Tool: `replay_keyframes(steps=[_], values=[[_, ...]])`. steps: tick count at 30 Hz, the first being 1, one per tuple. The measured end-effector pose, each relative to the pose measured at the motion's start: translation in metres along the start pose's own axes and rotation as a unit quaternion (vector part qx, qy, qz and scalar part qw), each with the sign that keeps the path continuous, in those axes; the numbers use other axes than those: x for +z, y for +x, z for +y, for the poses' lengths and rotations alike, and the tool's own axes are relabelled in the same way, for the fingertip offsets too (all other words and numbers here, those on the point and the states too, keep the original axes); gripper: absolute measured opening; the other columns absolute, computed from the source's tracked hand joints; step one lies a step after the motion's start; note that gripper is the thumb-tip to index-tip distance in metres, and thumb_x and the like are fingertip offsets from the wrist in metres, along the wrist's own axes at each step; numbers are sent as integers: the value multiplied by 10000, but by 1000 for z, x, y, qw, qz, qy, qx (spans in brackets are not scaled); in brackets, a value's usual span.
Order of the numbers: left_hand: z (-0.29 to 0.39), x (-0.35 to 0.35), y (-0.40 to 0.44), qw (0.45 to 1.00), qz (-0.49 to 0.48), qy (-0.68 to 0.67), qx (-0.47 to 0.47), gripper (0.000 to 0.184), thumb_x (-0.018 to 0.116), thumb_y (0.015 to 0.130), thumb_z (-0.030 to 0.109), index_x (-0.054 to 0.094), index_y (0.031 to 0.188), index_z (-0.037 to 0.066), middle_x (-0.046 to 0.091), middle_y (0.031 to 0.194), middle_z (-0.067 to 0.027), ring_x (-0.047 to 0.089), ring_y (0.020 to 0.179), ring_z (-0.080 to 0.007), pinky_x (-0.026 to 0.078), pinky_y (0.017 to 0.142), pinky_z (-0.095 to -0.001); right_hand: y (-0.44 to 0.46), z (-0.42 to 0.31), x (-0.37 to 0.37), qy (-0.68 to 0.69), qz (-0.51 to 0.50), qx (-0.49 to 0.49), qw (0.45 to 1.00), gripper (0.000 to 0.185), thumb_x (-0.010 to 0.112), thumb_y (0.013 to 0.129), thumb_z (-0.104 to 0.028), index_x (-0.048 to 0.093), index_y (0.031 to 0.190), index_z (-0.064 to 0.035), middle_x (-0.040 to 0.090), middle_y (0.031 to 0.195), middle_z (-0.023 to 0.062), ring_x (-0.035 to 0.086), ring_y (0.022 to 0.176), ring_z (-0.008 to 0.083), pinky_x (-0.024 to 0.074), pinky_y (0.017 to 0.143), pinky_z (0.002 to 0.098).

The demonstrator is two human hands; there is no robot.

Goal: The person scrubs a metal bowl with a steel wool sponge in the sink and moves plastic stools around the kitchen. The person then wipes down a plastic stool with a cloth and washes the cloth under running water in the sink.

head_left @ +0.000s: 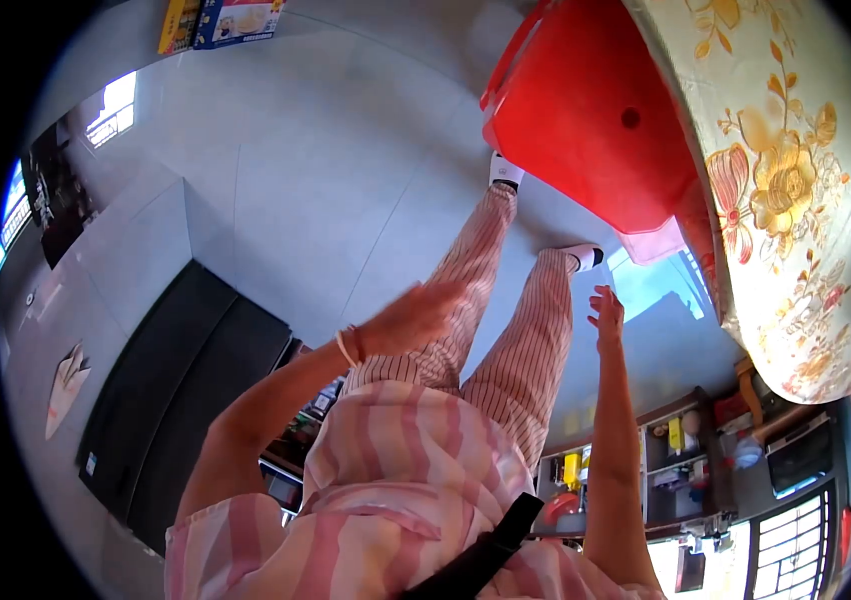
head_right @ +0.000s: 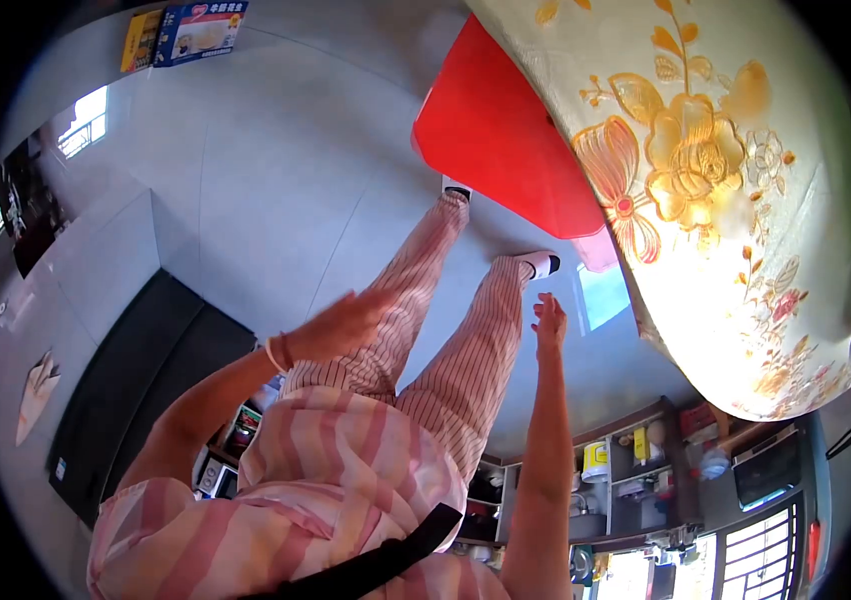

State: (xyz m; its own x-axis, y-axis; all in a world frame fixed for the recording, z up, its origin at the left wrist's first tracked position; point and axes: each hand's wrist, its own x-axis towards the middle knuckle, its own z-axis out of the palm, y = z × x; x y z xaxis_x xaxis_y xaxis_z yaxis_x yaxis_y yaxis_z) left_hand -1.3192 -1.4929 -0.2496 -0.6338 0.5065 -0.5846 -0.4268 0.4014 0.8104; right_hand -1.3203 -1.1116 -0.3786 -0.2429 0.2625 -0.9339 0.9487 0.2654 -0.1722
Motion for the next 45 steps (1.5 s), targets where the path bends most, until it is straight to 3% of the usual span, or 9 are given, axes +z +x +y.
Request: replay_keyframes(steps=[2, 4, 10, 14, 16, 18, 25, 38, 45], values=[[31, 13, -8, 906, -275, 318, 47, 490, 457, 913, 397, 445, 1326, 133, 398, 1392, -47, 297, 1328, -244, 166, 1066, -526, -7, 0, 6, 6, -23, -8, 1000, 505, 426, 891, -523, 600, 1107, -101, 614, 985, 96, 564, 963, 219, 481, 770, 382], [10, 25, -2, 887, -286, 359, 49, 519, 416, 911, 462, 454, 1313, 137, 385, 1407, -46, 261, 1349, -259, 143, 1057, -589, -15, -5, 14, 20, -47, -19, 998, 485, 434, 894, -512, 611, 1092, -107, 619, 974, 91, 575, 944, 215, 488, 767, 376], [-61, 26, 36, 932, -149, 329, -14, 609, 403, 878, 545, 375, 1373, 193, 281, 1468, -81, 191, 1376, -294, 112, 1049, -630, -9, -30, 12, 17, -33, -66, 997, 414, 450, 916, -434, 619, 1083, -96, 630, 941, 80, 592, 906, 187, 495, 730, 360], [-116, -23, 72, 874, -15, 428, -229, 789, 360, 850, 636, 240, 1433, 118, 121, 1503, -180, 83, 1385, -378, 87, 1034, -653, 29, -64, -19, 111, 15, -89, 990, 403, 431, 930, -392, 562, 1162, -90, 604, 1043, 92, 564, 1010, 214, 488, 781, 381], [-99, -70, 108, 876, 71, 350, -325, 740, 335, 889, 598, 231, 1429, 103, 144, 1487, -206, 142, 1363, -400, 201, 1000, -652, 61, -76, -35, 172, 56, -189, 965, 418, 444, 928, -392, 521, 1213, -97, 574, 1114, 76, 541, 1061, 219, 482, 826, 401], [-127, -108, 147, 912, 229, 265, -212, 667, 348, 914, 540, 314, 1385, 69, 282, 1416, -244, 294, 1266, -451, 305, 1018, -500, 119, -74, -60, 201, 43, -276, 939, 453, 455, 925, -414, 481, 1263, -114, 539, 1192, 59, 516, 1111, 217, 473, 877, 422], [16, -156, 298, 901, 277, -311, -121, 615, 392, 928, 498, 479, 1279, 0, 554, 1210, -118, 522, 1044, -197, 381, 942, -292, 155, -159, -72, 344, 62, -266, 898, 451, 463, 926, -401, 481, 1255, -93, 546, 1192, 69, 529, 1096, 213, 477, 878, 410], [31, -152, 298, 867, 169, -464, -70, 281, 509, 891, 403, 601, 869, 139, 555, 742, 50, 422, 617, -66, 340, 571, -217, 157, -151, -68, 441, -4, -247, 863, 449, 476, 927, -376, 482, 1240, -55, 559, 1192, 87, 553, 1069, 204, 486, 881, 387], [8, -163, 193, 861, 230, -424, -162, 331, 491, 927, 320, 602, 1141, 92, 640, 1081, -67, 584, 1013, -191, 493, 860, -306, 114, -117, 4, 535, -158, -203, 805, 448, 484, 928, -363, 482, 1232, -34, 567, 1193, 96, 566, 1054, 199, 491, 882, 374]])
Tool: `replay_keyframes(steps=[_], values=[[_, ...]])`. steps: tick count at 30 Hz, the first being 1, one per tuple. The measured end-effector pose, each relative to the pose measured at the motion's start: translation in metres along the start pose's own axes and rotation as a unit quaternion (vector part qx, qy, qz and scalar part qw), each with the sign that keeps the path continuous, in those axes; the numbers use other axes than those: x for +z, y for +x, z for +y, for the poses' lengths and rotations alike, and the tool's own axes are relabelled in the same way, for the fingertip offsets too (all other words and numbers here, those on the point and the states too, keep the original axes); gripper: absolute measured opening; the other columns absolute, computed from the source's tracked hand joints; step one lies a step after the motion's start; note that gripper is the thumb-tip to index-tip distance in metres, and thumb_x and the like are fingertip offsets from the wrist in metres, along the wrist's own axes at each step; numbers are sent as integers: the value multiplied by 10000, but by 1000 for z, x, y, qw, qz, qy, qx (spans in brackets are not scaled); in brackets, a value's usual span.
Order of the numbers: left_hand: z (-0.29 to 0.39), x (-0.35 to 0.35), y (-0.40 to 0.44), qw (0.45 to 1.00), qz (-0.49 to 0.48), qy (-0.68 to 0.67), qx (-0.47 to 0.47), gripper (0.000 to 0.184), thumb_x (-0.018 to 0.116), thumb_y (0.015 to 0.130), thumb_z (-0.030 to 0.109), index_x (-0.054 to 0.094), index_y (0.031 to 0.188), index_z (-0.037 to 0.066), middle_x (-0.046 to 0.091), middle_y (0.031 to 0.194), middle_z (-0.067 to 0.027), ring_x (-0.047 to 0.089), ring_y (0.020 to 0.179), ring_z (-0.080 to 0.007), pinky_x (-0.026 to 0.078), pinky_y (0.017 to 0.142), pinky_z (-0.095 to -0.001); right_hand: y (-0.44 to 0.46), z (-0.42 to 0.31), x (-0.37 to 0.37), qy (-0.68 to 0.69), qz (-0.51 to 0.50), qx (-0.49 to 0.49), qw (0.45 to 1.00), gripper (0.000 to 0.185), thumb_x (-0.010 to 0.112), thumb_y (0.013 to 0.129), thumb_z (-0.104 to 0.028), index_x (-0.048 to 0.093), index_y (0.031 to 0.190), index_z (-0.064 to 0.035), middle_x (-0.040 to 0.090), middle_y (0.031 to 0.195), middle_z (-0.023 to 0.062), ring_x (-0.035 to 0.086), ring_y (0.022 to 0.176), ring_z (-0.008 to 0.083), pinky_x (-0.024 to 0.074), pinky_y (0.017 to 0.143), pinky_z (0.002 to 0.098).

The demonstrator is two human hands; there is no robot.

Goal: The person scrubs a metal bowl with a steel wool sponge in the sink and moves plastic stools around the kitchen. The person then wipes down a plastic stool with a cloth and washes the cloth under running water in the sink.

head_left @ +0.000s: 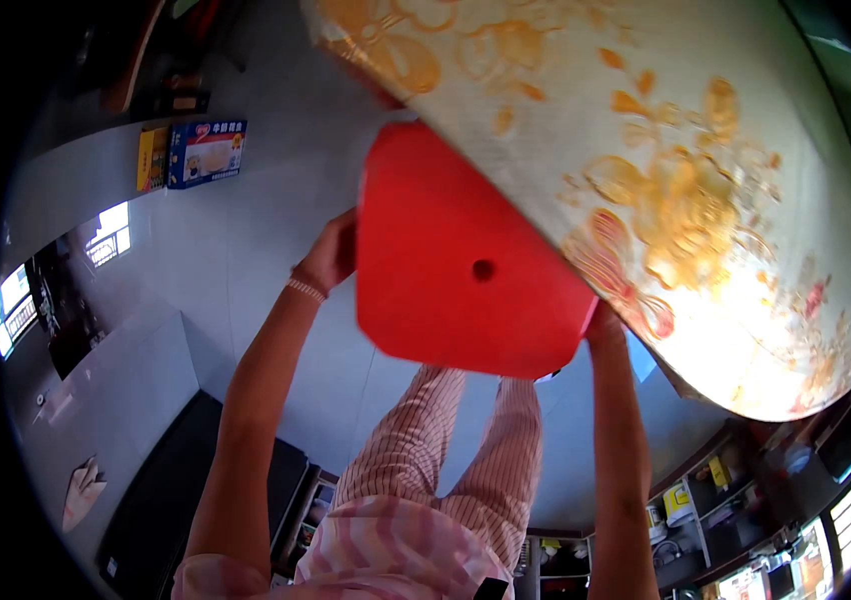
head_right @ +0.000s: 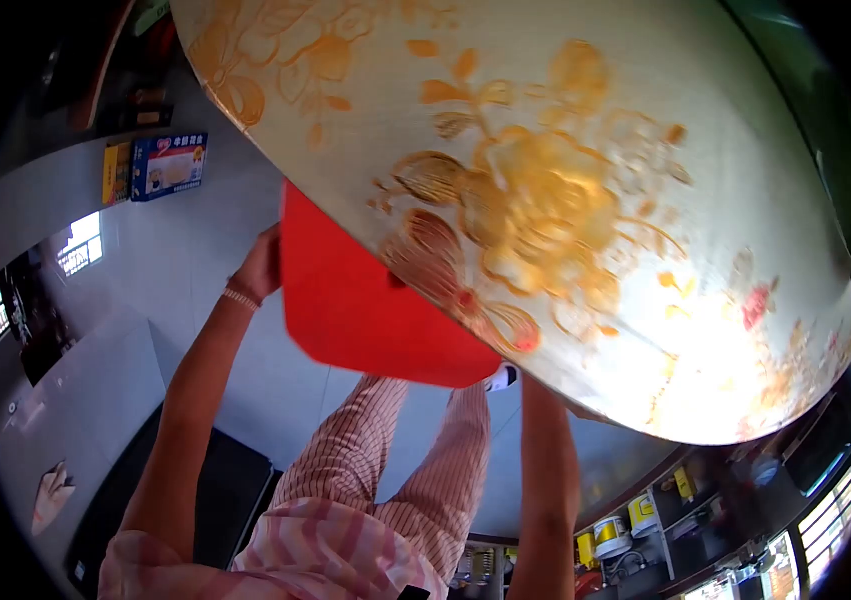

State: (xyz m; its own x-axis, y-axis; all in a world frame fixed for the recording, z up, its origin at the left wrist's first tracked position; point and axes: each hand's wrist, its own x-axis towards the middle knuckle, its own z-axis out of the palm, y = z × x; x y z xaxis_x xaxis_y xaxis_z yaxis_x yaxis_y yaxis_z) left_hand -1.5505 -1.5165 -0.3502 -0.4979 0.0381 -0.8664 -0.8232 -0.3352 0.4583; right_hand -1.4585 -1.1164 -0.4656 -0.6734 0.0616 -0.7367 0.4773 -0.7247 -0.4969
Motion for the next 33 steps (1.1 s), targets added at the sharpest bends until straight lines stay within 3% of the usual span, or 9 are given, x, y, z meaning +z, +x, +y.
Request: replay_keyframes(steps=[4, 7, 11, 13, 17, 20, 26, 30, 33], values=[[-7, -57, -58, 998, 47, 37, 22, 371, 462, 939, 329, 566, 1181, 67, 629, 1109, -67, 587, 1021, -215, 520, 833, -340, -44, 59, 31, 105, -90, 81, 987, 448, 488, 929, -356, 482, 1227, -22, 571, 1193, 102, 573, 1046, 197, 494, 883, 367], [-9, -92, -103, 996, 86, 26, 24, 393, 445, 943, 338, 551, 1193, 55, 627, 1111, -78, 594, 1026, -208, 537, 803, -353, -99, 40, 102, 100, -56, 187, 976, 359, 485, 931, -286, 523, 1182, -33, 607, 1130, 80, 591, 995, 181, 494, 853, 343], [-11, -133, -157, 989, 109, 70, 74, 418, 442, 937, 383, 542, 1192, 67, 635, 1096, -79, 615, 992, -191, 555, 748, -361, -137, 66, 123, 104, -48, 212, 971, 381, 614, 838, -361, 568, 1094, -83, 608, 1016, 27, 569, 909, 145, 475, 802, 287], [-15, -155, -180, 983, 116, 77, 117, 437, 454, 929, 410, 540, 1188, 68, 645, 1065, -75, 624, 971, -187, 561, 718, -352, -149, 79, 129, 95, -45, 231, 967, 343, 572, 862, -277, 561, 1121, -53, 628, 1050, 63, 588, 967, 179, 461, 870, 313], [-16, -171, -220, 953, 88, 197, 214, 482, 453, 921, 455, 561, 1159, 50, 658, 1014, -68, 634, 945, -206, 565, 667, -341, -191, 90, 141, 141, -90, 198, 966, 388, 547, 863, -218, 453, 1202, -57, 554, 1143, 86, 534, 1060, 179, 425, 931, 293], [-12, -145, -260, 893, 100, 367, 240, 487, 465, 915, 459, 568, 1153, 47, 659, 1008, -57, 643, 914, -204, 565, 666, -342, -233, 93, 144, 166, -78, 193, 964, 374, 557, 864, -227, 446, 1186, -71, 545, 1108, 68, 525, 1055, 165, 424, 930, 290], [-36, -143, -320, 971, 13, 123, 204, 460, 479, 914, 430, 555, 1180, 63, 645, 1057, -76, 635, 946, -217, 557, 745, -356, -332, 99, 99, 207, -83, 101, 969, 362, 562, 867, -248, 447, 1174, -95, 536, 1103, 49, 512, 1059, 155, 424, 915, 290], [-59, -113, -349, 946, -95, 187, 249, 452, 499, 901, 385, 539, 1178, 30, 619, 1114, -101, 609, 1005, -233, 521, 850, -364, -416, 94, 63, 236, -61, 27, 969, 360, 567, 862, -249, 463, 1173, -100, 540, 1111, 40, 512, 1057, 146, 428, 900, 295], [-84, -70, -372, 968, -139, 122, 170, 444, 515, 886, 336, 530, 1173, -1, 610, 1127, -115, 601, 1019, -237, 504, 886, -366, -479, 92, 20, 263, -45, -40, 963, 361, 565, 859, -241, 478, 1177, -95, 559, 1092, 35, 526, 1035, 137, 439, 887, 289]])
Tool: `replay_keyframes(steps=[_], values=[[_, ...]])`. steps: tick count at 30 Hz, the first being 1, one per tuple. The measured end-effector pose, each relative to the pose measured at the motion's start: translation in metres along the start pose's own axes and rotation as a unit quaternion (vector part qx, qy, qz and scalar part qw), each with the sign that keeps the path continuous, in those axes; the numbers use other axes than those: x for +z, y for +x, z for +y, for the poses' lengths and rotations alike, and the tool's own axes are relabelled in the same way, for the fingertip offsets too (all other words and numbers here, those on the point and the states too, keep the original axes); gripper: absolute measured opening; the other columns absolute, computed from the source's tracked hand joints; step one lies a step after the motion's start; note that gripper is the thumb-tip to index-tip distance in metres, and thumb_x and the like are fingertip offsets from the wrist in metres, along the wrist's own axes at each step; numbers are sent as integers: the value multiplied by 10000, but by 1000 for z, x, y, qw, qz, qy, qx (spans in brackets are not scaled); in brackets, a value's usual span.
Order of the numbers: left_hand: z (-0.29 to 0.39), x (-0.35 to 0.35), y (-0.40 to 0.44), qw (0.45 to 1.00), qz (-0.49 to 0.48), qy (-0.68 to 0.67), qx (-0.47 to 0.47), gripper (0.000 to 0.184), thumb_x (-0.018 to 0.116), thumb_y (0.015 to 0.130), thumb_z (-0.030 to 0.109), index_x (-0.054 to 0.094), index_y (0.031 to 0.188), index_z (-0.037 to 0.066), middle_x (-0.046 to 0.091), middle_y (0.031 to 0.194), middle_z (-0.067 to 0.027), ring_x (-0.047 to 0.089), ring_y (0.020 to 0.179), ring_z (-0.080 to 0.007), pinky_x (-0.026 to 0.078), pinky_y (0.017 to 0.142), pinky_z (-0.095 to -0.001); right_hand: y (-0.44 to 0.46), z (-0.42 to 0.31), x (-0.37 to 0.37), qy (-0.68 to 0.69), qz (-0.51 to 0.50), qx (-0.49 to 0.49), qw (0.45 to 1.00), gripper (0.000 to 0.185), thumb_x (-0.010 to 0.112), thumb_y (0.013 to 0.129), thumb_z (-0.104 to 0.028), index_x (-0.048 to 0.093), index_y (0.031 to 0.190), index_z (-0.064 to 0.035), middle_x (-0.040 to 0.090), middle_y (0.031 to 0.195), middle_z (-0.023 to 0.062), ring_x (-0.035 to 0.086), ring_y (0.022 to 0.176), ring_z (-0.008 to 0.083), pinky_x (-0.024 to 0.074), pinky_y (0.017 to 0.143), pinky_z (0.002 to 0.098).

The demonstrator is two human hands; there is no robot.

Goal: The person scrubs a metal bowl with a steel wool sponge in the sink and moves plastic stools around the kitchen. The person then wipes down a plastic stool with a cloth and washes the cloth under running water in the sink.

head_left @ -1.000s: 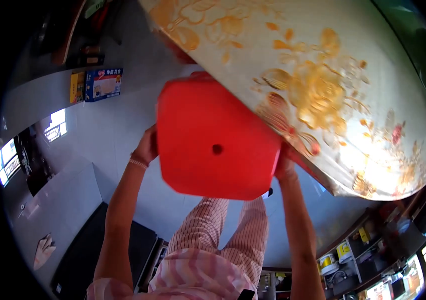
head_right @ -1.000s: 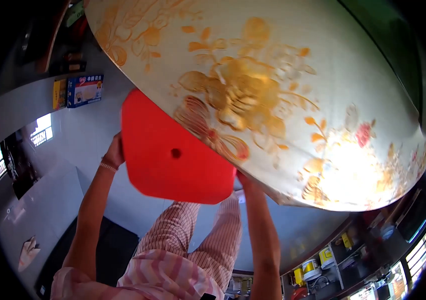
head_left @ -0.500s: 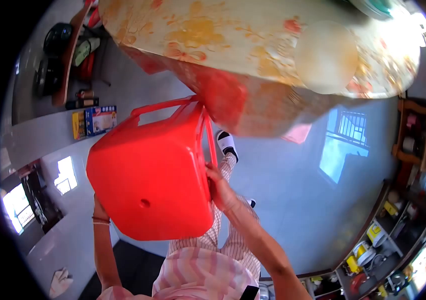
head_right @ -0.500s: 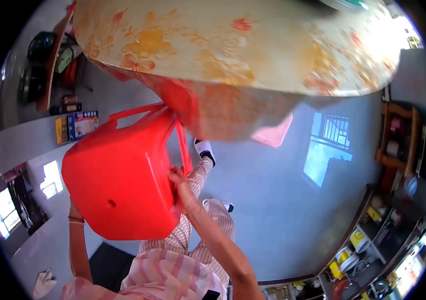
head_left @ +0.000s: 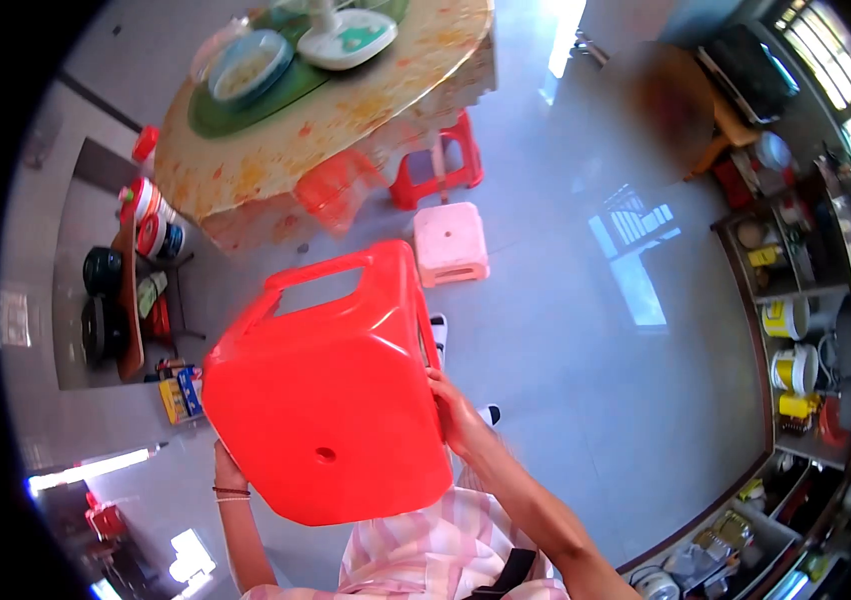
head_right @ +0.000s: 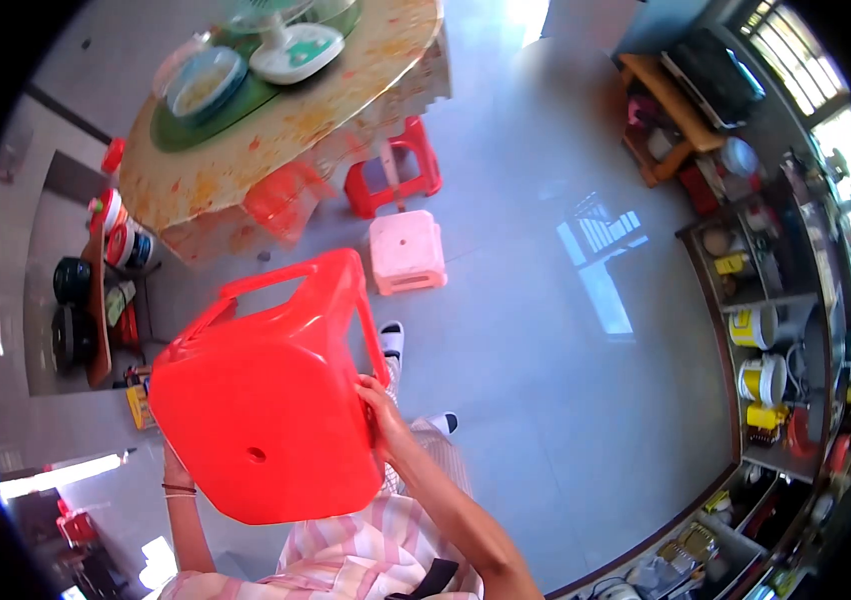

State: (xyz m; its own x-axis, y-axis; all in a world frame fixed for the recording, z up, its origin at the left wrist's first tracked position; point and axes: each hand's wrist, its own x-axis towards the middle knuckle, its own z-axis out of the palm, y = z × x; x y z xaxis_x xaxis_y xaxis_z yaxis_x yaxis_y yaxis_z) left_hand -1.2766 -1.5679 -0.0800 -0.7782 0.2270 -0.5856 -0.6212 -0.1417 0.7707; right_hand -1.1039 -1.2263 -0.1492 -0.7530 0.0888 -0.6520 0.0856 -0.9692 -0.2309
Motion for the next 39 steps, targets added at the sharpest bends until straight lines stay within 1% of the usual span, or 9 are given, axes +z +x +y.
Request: replay_keyframes(steps=[2, 7, 11, 16, 23, 27, 31, 33, 39], values=[[-14, 34, 0, 999, -14, -32, -21, 429, 521, 879, 297, 528, 1168, -19, 613, 1116, -120, 606, 1007, -234, 507, 875, -366, -29, -15, -25, 26, 19, -49, 998, 366, 563, 859, -237, 476, 1182, -90, 569, 1071, 32, 534, 1023, 137, 447, 878, 290], [-41, 142, 3, 983, -165, 0, -82, 432, 575, 839, 253, 527, 1172, -18, 610, 1121, -118, 606, 996, -244, 508, 860, -372, -108, -64, -76, 95, 111, -129, 981, 300, 552, 860, -203, 541, 1136, -86, 591, 1086, 36, 551, 1012, 137, 465, 855, 301], [-85, 241, 12, 951, -283, 46, -117, 465, 626, 800, 246, 527, 1167, -22, 605, 1127, -119, 599, 1007, -251, 500, 872, -381, -159, -103, -137, 155, 154, -194, 956, 250, 547, 865, -189, 566, 1093, -89, 619, 987, 15, 582, 904, 117, 495, 760, 278], [-145, 371, 11, 912, -361, 73, -183, 456, 632, 796, 236, 532, 1161, -19, 607, 1127, -116, 595, 1018, -254, 493, 887, -387, -226, -161, -197, 235, 195, -287, 908, 164, 534, 874, -172, 592, 1009, -97, 620, 853, -18, 583, 756, 83, 499, 634, 240], [-241, 589, -1, 875, -393, 124, -256, 368, 612, 824, 210, 567, 1117, -8, 631, 1081, -112, 613, 978, -232, 515, 844, -367, -297, -265, -312, 311, 194, -379, 850, 134, 535, 868, -185, 607, 928, -90, 615, 814, -17, 585, 752, 91, 500, 652, 247], [-299, 729, -24, 798, -464, 158, -351, 325, 601, 843, 199, 568, 1098, -1, 633, 1065, -112, 616, 973, -216, 522, 833, -362, -353, -331, -380, 356, 207, -401, 818, 151, 533, 862, -193, 619, 884, -71, 630, 789, 7, 601, 747, 123, 506, 689, 270], [-366, 849, -75, 747, -494, 215, -388, 340, 552, 894, 224, 530, 1143, -5, 621, 1080, -112, 617, 962, -209, 521, 848, -345, -405, -370, -439, 403, 242, -443, 763, 197, 501, 875, -211, 623, 889, -56, 656, 837, 47, 619, 793, 161, 513, 728, 307], [-403, 902, -120, 728, -502, 256, -390, 340, 537, 906, 220, 521, 1158, -7, 617, 1085, -109, 618, 960, -202, 529, 832, -330, -431, -383, -479, 429, 243, -467, 734, 172, 555, 844, -215, 631, 857, -61, 654, 840, 67, 608, 817, 174, 507, 732, 320], [-547, 1017, -187, 650, -551, 301, -429, 398, 520, 920, 241, 483, 1230, -5, 560, 1197, -127, 574, 1064, -225, 512, 877, -372, -516, -419, -609, 424, 264, -514, 698, 230, 475, 877, -231, 620, 894, -52, 656, 870, 59, 611, 818, 192, 496, 768, 334]])
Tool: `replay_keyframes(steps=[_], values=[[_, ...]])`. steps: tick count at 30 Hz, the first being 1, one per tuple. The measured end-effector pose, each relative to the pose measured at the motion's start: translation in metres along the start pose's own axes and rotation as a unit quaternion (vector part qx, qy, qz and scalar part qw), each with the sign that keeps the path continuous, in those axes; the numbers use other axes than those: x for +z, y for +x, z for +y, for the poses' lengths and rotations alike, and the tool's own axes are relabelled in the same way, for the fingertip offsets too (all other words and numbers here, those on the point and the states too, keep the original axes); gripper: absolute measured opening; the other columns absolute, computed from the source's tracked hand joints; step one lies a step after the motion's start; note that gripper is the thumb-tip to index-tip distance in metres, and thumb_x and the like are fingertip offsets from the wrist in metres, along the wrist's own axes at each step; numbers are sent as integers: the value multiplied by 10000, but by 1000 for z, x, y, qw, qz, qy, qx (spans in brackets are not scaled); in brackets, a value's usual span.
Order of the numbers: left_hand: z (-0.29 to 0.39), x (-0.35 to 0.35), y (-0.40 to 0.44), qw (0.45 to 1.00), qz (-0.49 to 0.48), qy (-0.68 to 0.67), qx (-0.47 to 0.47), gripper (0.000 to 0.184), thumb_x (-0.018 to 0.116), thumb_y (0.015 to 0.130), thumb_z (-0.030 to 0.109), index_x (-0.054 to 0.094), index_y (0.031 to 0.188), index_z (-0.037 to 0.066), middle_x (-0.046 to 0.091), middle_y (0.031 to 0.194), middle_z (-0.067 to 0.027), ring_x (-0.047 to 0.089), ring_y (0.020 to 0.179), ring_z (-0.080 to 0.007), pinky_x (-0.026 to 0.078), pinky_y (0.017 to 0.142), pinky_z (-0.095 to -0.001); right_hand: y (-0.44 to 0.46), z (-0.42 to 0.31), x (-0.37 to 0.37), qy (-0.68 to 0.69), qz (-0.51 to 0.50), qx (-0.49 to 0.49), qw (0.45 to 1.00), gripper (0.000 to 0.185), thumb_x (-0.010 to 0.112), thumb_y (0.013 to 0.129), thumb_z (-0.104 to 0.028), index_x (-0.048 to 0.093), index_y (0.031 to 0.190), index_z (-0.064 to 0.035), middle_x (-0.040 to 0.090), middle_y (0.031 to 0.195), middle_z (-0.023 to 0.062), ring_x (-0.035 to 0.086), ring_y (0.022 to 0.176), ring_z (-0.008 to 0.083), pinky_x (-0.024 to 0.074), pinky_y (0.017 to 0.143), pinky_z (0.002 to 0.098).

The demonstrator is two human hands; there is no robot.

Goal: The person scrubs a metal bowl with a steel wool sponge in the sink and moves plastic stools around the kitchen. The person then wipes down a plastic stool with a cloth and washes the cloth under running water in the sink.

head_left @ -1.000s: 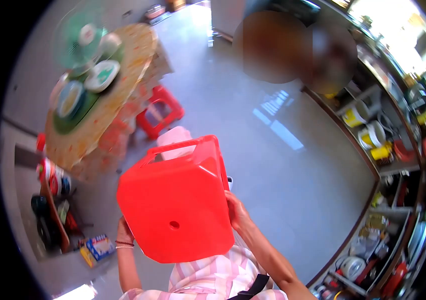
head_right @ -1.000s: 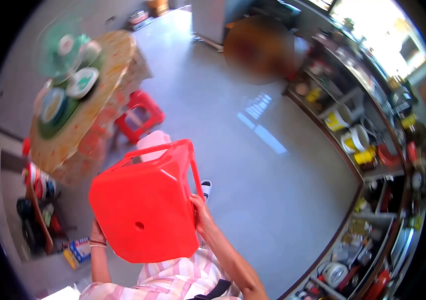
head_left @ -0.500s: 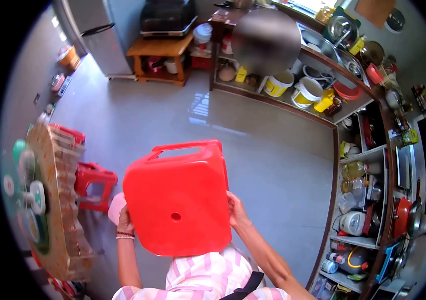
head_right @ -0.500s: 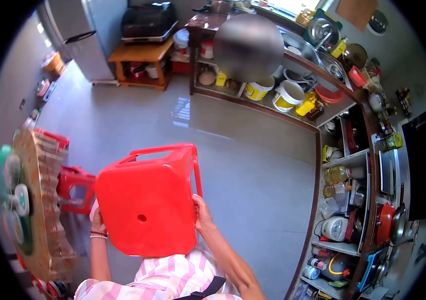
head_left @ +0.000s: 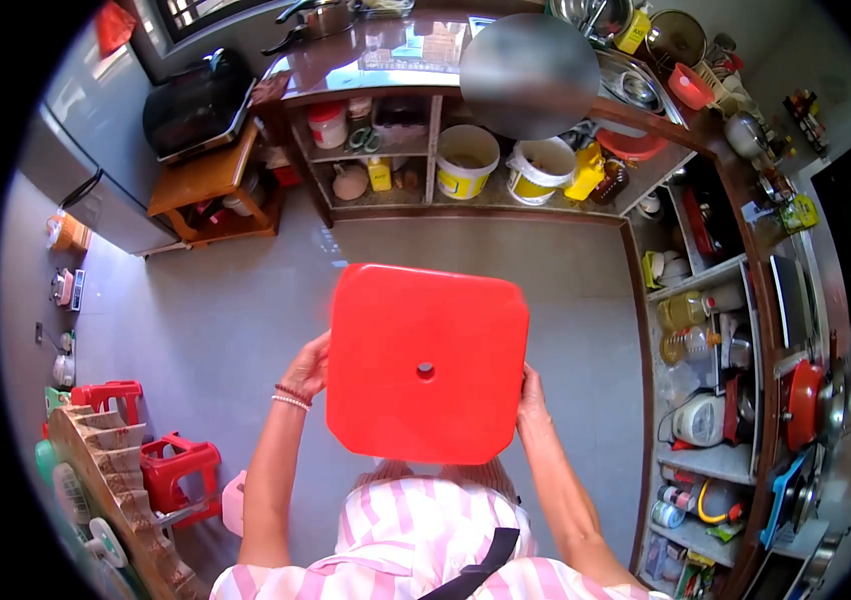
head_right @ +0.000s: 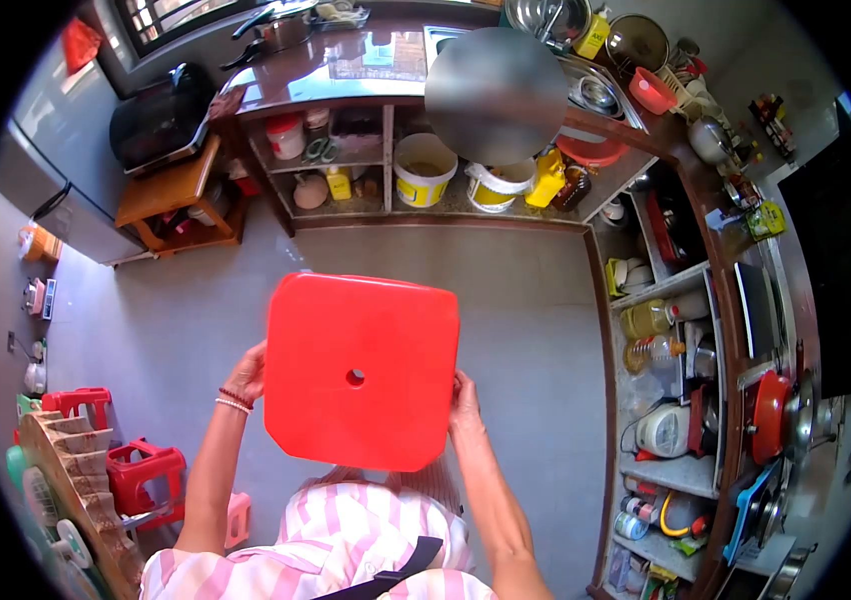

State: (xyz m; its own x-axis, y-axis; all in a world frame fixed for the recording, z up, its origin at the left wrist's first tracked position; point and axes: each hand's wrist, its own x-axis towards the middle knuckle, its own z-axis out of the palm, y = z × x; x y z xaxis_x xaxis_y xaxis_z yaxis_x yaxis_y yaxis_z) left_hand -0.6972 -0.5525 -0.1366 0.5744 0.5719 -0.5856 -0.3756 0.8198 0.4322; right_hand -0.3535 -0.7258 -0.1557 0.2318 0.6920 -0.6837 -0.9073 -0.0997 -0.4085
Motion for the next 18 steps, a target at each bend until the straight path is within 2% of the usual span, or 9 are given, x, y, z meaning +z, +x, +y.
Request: replay_keyframes(steps=[2, 5, 6, 9, 10, 12, 15, 18], values=[[0, 40, 58, 1000, -6, 6, -15, 415, 527, 918, 258, 476, 1245, 8, 548, 1218, -117, 555, 1092, -223, 497, 900, -371, 41, -49, -15, 9, 33, -9, 999, 248, 464, 883, -239, 609, 920, -41, 648, 870, 55, 608, 838, 193, 503, 763, 327], [-3, 103, 127, 998, 7, 15, -61, 424, 530, 915, 258, 469, 1253, 9, 539, 1232, -117, 541, 1110, -223, 485, 914, -371, 85, -116, -37, -3, 29, -4, 1000, 260, 467, 882, -246, 601, 950, -33, 639, 902, 59, 606, 860, 194, 509, 763, 323], [-6, 117, 152, 997, 26, 37, -62, 443, 536, 909, 271, 460, 1263, 16, 529, 1245, -115, 527, 1128, -224, 476, 919, -372, 90, -141, -27, -11, 41, 0, 999, 305, 457, 888, -271, 582, 1019, -26, 624, 978, 84, 594, 914, 201, 502, 795, 334], [-21, 161, 218, 995, 44, 25, -81, 370, 620, 860, 285, 569, 1107, 14, 627, 1016, -82, 612, 897, -161, 530, 776, -316, 140, -196, -51, -31, 59, 16, 998, 352, 447, 892, -303, 562, 1074, -23, 605, 1051, 104, 578, 962, 213, 491, 827, 347], [-29, 170, 236, 995, 51, 18, -87, 359, 624, 856, 282, 574, 1094, 17, 626, 997, -70, 603, 867, -149, 523, 759, -304, 156, -212, -59, -44, 67, 14, 997, 386, 439, 895, -322, 545, 1119, -26, 587, 1103, 113, 561, 1004, 226, 482, 849, 358], [-39, 182, 273, 994, 61, 8, -95, 338, 632, 848, 277, 583, 1068, 24, 624, 959, -46, 584, 805, -126, 509, 726, -280, 176, -242, -56, -69, 82, 13, 994, 388, 447, 892, -325, 547, 1124, -31, 589, 1104, 110, 561, 1006, 227, 481, 850, 361], [-57, 160, 330, 991, 35, 25, -126, 490, 578, 872, 326, 473, 1255, 40, 537, 1238, -98, 529, 1110, -214, 457, 925, -394, 207, -277, -66, -89, 110, 21, 990, 393, 474, 881, -336, 551, 1128, -40, 591, 1110, 106, 558, 1008, 228, 478, 851, 366], [-62, 154, 366, 987, 36, -12, -158, 474, 586, 864, 311, 485, 1248, 52, 543, 1231, -85, 526, 1111, -221, 447, 935, -399, 229, -293, -64, -84, 127, 17, 988, 387, 499, 868, -335, 558, 1114, -42, 594, 1102, 102, 557, 1001, 227, 476, 851, 368]])
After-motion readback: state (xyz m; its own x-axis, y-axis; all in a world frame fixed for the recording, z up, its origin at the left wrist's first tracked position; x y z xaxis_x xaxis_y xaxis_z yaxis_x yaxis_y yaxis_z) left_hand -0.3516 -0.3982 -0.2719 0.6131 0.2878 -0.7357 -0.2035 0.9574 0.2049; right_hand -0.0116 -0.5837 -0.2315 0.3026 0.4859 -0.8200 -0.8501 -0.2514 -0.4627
